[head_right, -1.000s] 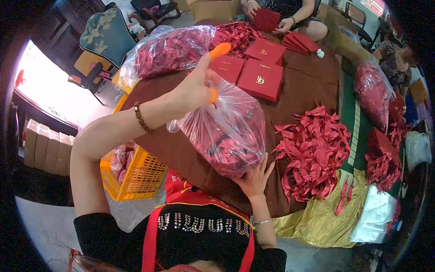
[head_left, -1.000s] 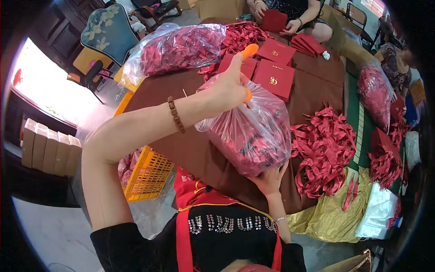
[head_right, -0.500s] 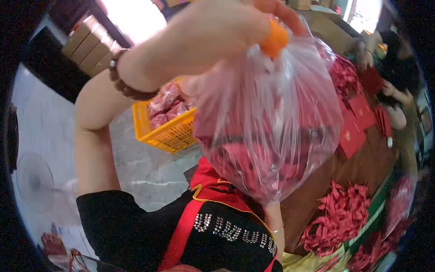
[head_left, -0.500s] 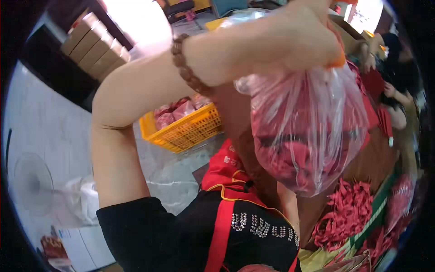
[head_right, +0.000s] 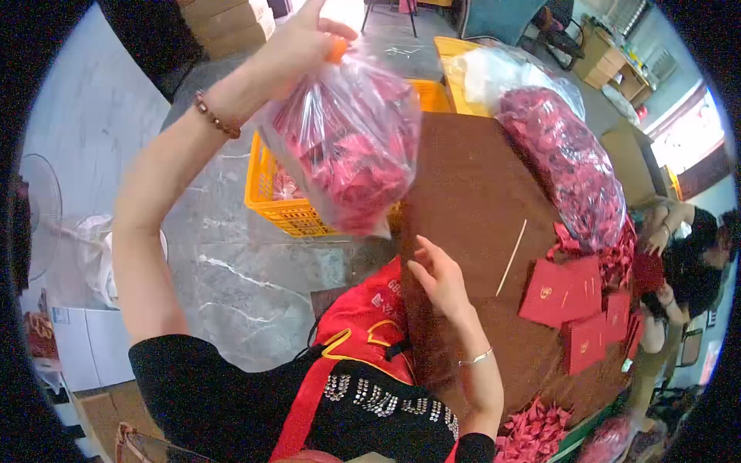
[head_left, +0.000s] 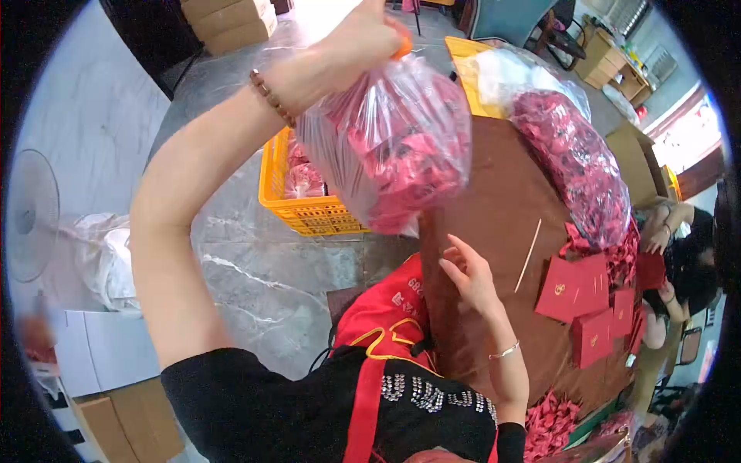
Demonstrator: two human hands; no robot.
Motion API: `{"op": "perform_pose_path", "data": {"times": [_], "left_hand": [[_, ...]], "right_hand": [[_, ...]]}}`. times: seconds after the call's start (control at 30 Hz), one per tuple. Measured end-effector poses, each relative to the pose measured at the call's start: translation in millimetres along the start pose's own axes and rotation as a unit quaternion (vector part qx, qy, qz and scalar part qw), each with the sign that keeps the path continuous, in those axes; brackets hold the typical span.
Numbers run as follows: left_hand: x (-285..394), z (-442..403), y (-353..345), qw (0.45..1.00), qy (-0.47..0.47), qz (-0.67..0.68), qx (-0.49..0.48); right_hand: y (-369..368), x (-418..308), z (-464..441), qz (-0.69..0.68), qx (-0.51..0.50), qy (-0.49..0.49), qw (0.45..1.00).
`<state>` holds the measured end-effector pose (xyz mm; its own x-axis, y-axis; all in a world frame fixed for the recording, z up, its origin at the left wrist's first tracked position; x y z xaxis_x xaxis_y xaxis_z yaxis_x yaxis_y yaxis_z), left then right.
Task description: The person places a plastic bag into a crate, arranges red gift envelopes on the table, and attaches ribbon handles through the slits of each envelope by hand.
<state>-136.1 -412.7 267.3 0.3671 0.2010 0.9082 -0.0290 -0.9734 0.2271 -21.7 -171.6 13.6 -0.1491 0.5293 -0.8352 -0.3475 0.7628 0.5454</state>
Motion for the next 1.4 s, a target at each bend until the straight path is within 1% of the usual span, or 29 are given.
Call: {"op": "perform_pose_path", "data": {"times": [0.03,0.1,0.13,0.17,0.2,0.27,0.3,0.37,0.4,0.47,0.5,0.53,0.57,0.63,0.7,0.73,0.87,0.93,0.97,1.03,1.1,1.2,1.27,1.33,1.4], "left_hand": [[-20.1,-1.4,15.5,0.999,0.027,-0.023,0.027],[-67.7,-5.9,39.9,0.995,0.059,-0.048,0.060],[-91.4,-13.0,58.2,0.990,0.038,-0.094,0.100],[-101.2,-16.8,76.4,0.980,0.016,-0.141,0.139],[-112.7,-18.2,79.3,0.978,0.065,-0.154,0.124],[-154.8,-31.9,103.3,0.970,0.068,-0.184,0.144],[-163.3,-38.3,109.5,0.964,0.066,-0.209,0.153],[-186.3,-50.5,117.9,0.965,0.078,-0.204,0.146],[-204.5,-57.7,121.8,0.969,0.085,-0.176,0.148],[-228.8,-75.1,121.8,0.982,0.084,-0.109,0.133],[-233.3,-84.1,117.2,0.983,0.081,-0.110,0.119],[-237.9,-93.2,111.7,0.986,0.071,-0.102,0.108],[-245.2,-100.7,105.6,0.989,0.065,-0.092,0.099],[-269.8,-120.1,94.7,0.991,0.085,-0.069,0.079],[-296.1,-142.2,88.0,0.990,0.090,-0.087,0.070],[-306.4,-150.9,83.5,0.993,0.085,-0.067,0.053],[-363.3,-180.3,69.6,0.993,0.086,-0.080,0.029],[-378.8,-193.4,48.4,0.997,0.049,-0.058,0.006],[-388.6,-195.2,37.5,0.997,0.057,-0.052,0.009],[-381.1,-201.8,24.1,0.996,0.032,-0.045,0.067],[-381.6,-209.0,9.2,0.995,-0.025,-0.044,0.086],[-425.5,-215.6,-8.8,0.988,0.002,-0.039,0.151],[-446.9,-219.2,-33.4,0.984,-0.061,0.069,0.154],[-465.9,-203.9,-67.1,0.987,0.041,0.123,0.098],[-472.9,-196.6,-93.1,0.996,-0.032,0.039,0.076]], "right_hand": [[-1.7,-6.9,-15.5,0.041,-0.003,0.034,0.999],[0.7,-11.7,-46.4,0.169,-0.001,0.084,0.982],[6.3,-8.7,-62.1,0.179,0.012,0.089,0.980],[11.6,-6.5,-76.7,0.189,0.025,0.096,0.977],[17.9,2.2,-90.2,0.215,0.042,0.078,0.973],[30.0,11.3,-118.1,0.255,0.073,0.050,0.963],[33.3,17.4,-130.1,0.279,0.089,0.042,0.955],[42.1,29.2,-147.1,0.360,0.144,0.034,0.921],[45.8,38.8,-151.2,0.357,0.150,0.026,0.922],[36.2,67.7,-158.9,0.492,0.116,0.003,0.863],[36.9,71.2,-157.5,0.452,0.148,-0.016,0.880],[36.4,75.3,-157.1,0.448,0.150,-0.025,0.881],[36.4,79.4,-156.5,0.446,0.148,-0.032,0.882],[36.5,81.0,-156.1,0.444,0.142,-0.037,0.884],[38.1,79.3,-157.6,0.443,0.138,-0.037,0.885],[38.3,78.9,-157.5,0.444,0.136,-0.044,0.885],[37.4,79.1,-158.8,0.445,0.130,-0.049,0.884],[37.1,78.8,-160.0,0.448,0.124,-0.052,0.884],[37.1,78.5,-159.9,0.448,0.123,-0.053,0.884],[35.4,78.7,-161.0,0.449,0.115,-0.053,0.884],[32.7,78.0,-160.7,0.457,0.100,-0.048,0.883],[32.1,81.7,-161.8,0.470,0.103,-0.048,0.875],[30.9,84.2,-162.7,0.474,0.091,-0.048,0.874],[30.5,88.1,-162.7,0.463,0.081,-0.066,0.880],[29.1,86.4,-163.6,0.467,0.076,-0.059,0.879]]}}
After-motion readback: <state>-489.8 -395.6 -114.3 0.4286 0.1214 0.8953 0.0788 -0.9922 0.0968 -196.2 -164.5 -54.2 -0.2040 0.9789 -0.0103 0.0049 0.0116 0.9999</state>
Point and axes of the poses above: each hand's wrist, its own z-axis away from the middle knuckle, its own y-axis out of the back of the hand, x = y × z, the point moved 10 cm from there along -z, towards the middle knuckle, and after that the axes turned 7 degrees about -y, right-handed, at the moved point
